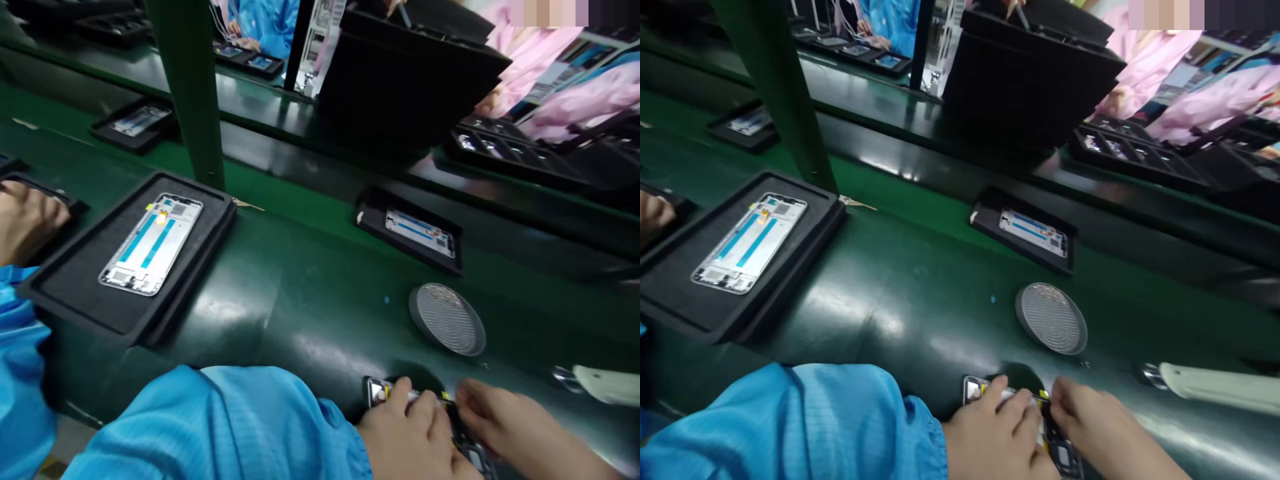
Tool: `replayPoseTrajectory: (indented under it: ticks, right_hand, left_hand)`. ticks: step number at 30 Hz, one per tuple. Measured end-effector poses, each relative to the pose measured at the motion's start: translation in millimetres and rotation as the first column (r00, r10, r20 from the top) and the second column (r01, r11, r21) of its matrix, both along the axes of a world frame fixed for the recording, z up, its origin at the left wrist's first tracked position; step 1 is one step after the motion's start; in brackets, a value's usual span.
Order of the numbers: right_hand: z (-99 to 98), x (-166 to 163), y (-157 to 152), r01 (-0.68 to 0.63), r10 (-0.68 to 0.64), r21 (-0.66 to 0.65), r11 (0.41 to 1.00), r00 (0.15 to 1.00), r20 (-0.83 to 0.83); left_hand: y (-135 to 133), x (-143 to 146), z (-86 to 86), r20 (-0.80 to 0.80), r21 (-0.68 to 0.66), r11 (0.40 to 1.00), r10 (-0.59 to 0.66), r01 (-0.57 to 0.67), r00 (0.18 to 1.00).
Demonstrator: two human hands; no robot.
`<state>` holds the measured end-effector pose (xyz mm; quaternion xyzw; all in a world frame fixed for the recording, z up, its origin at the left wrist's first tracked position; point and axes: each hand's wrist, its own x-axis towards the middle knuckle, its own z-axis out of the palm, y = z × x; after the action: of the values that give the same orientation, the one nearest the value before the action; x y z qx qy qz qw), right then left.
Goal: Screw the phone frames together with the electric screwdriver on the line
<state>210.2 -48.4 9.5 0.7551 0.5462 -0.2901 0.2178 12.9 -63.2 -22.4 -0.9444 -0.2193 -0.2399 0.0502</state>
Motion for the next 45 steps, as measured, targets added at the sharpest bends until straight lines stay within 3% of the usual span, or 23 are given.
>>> replayPoseTrajectory:
  ticks: [8, 12, 14, 17, 22, 28, 32, 37, 41, 45]
  right_hand:
    - [-26.7, 22.0, -8.1, 0.014, -0.003, 0.118, 0.993, 0.996, -0.093]
    - [-5.9, 9.2, -0.5, -0.117, 0.134, 0.146, 0.982, 0.985, -0.113]
    - [12.9, -1.6, 1.9, -0.244, 0.268, 0.178, 0.953, 0.955, -0.126]
    - [28.3, -9.4, 6.8, -0.277, 0.292, 0.133, 0.951, 0.950, -0.110]
    - [26.5, 1.0, 10.0, -0.363, 0.373, 0.101, 0.926, 0.921, -0.115]
    - [26.5, 10.4, 8.7, -0.453, 0.485, 0.181, 0.873, 0.846, -0.221]
    - [30.2, 16.1, 7.0, -0.364, 0.431, 0.266, 0.893, 0.861, -0.270]
    - [34.2, 16.0, 1.6, -0.119, 0.247, 0.377, 0.918, 0.917, -0.312]
    - [35.1, 17.2, 4.0, 0.021, 0.145, 0.446, 0.895, 0.931, -0.334]
    - [32.7, 19.5, 27.3, 0.074, 0.101, 0.534, 0.842, 0.952, -0.291]
  left_hand:
    - [-5.6, 11.5, -17.7, -0.043, -0.006, 0.999, 0.038, -0.038, 0.998]
    - [0.9, 4.0, -5.1, -0.105, -0.082, 0.995, -0.068, 0.059, 0.992]
    - [3.3, -2.2, 1.0, -0.051, -0.112, 0.988, -0.114, 0.108, 0.992]
    - [6.4, -4.6, -6.1, 0.081, -0.150, 0.976, -0.149, 0.160, 0.985]
    - [4.4, 4.9, -27.2, 0.193, -0.165, 0.960, -0.193, 0.225, 0.962]
    - [0.6, 2.0, -24.2, 0.151, -0.156, 0.966, -0.182, 0.205, 0.972]
    - [1.6, 1.3, -23.7, 0.142, -0.152, 0.965, -0.192, 0.213, 0.971]
    - [2.7, -0.1, -21.6, 0.131, -0.152, 0.963, -0.202, 0.221, 0.971]
    - [2.9, -1.3, -20.0, 0.105, -0.151, 0.964, -0.206, 0.221, 0.973]
    - [5.0, -2.8, -17.6, 0.097, -0.174, 0.957, -0.219, 0.234, 0.971]
